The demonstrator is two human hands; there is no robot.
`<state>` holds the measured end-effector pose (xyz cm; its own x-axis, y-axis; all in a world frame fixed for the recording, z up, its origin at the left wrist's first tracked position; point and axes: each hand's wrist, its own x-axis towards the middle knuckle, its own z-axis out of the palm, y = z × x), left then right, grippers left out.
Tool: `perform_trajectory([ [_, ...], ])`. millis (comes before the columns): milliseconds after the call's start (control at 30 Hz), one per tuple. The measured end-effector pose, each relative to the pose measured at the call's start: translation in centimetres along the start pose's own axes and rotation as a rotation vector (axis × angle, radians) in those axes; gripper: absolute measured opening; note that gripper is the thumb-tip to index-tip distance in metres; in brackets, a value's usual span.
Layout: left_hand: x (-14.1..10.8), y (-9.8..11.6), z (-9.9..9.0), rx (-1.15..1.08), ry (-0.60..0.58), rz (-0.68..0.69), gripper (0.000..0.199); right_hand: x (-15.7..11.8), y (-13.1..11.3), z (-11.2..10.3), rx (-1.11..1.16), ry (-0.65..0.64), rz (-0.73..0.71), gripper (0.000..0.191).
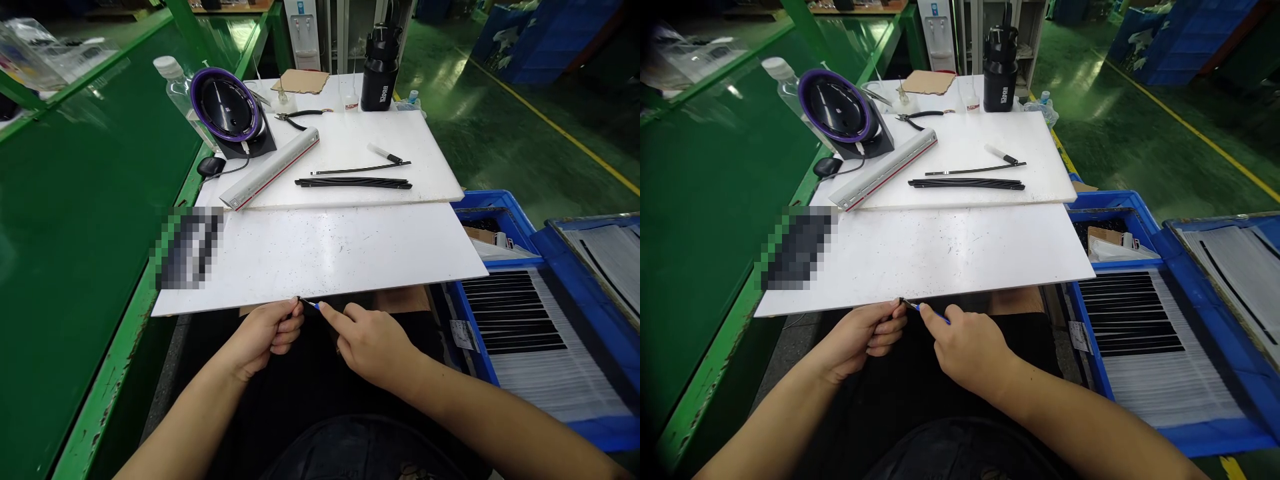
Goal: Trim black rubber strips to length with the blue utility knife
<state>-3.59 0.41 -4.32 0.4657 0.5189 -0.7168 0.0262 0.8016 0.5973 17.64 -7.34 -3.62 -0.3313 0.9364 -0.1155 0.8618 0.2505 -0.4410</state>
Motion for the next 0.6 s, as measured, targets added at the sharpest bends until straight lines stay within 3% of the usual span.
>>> perform_trajectory([
  [67,-0.1,0.0,0.0,-0.008,0.000,-0.003,0.027,-0.1,0.1,0.3,0.032,0.026,-0.004,0.058],
  [200,-0.5,-0.5,0.3,0.053,0.045,0.042,0.028,-0.5,1.0,0.2,0.368,0.154,0.009,0.055],
  [300,-0.8,-0.9,0.7,0.116,0.106,0.068,0.031,-0.8,1.6,0.1,0.475,0.240,0.052,0.053],
  [600,-0.2,-0.6,1.2,-0.147,0.099,0.002,0.036,-1.0,1.1,0.5,0.488,0.177,0.061,0.054],
])
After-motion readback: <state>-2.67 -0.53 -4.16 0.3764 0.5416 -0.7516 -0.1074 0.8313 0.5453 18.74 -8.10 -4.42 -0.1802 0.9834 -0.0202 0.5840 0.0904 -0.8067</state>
